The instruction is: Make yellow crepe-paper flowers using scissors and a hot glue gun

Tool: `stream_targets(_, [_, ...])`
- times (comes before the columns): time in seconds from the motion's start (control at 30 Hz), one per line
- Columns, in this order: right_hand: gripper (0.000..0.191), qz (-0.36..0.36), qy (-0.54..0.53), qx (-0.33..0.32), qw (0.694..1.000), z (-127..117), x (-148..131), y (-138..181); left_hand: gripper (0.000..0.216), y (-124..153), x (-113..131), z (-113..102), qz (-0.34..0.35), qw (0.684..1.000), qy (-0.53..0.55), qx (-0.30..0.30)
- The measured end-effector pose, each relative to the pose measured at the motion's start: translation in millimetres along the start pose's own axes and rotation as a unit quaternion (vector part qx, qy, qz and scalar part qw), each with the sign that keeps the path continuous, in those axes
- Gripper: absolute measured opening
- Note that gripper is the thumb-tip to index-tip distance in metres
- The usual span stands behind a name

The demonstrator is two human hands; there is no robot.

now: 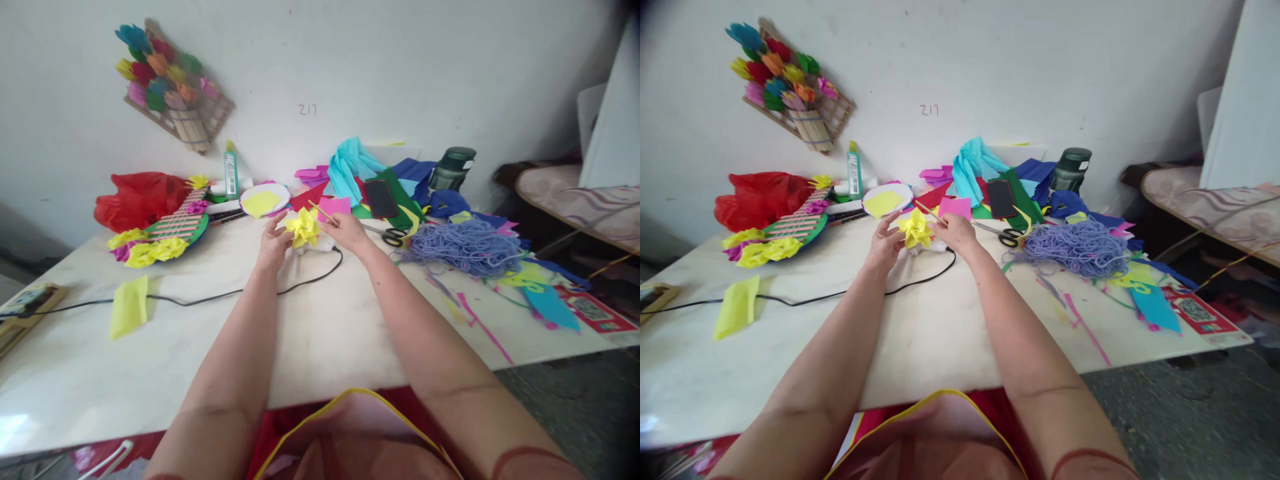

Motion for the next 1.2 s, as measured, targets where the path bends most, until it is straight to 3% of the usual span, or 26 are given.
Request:
stream_targets(0.27, [0.028,0.024,-0.066,-0.026,0.997,14.1,-0.3,2.0,0.070,4.2,-1.0,12.8,-0.013,1.000,0.006,-0.018])
stream_targets(0.5, [0.019,0.096,-0.064,0.024,0.993,6.8,19.2,-1.2,0.069,5.3,-3.8,17.4,-0.010,0.999,0.003,-0.031])
stream_targets(0.63, [0.023,0.090,-0.166,-0.008,0.982,18.1,24.3,-3.3,0.074,5.8,-6.1,22.7,-0.020,0.998,-0.007,-0.057])
stream_targets(0.73, [0.014,0.105,-0.245,-0.016,0.964,25.3,28.3,-2.8,0.074,7.2,-7.2,27.0,-0.031,0.997,-0.008,-0.073])
stream_targets(0.97, [0.015,0.101,-0.272,0.020,0.957,16.2,28.8,-4.1,0.055,8.2,-0.9,26.3,-0.042,0.996,0.028,-0.067])
stream_targets(1.2, [0.010,0.062,-0.260,0.015,0.963,12.5,17.2,-2.1,0.031,6.1,-5.3,17.1,-0.059,0.998,0.032,-0.009])
Point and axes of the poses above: each hand's wrist, its own y-axis away from the middle knuckle, its own z-axis out of the palm, x = y × z, the point moved 9 cm from there along -y, towards the middle knuckle, and after that the axes turned 13 degrees about y, right-handed, at the moved point
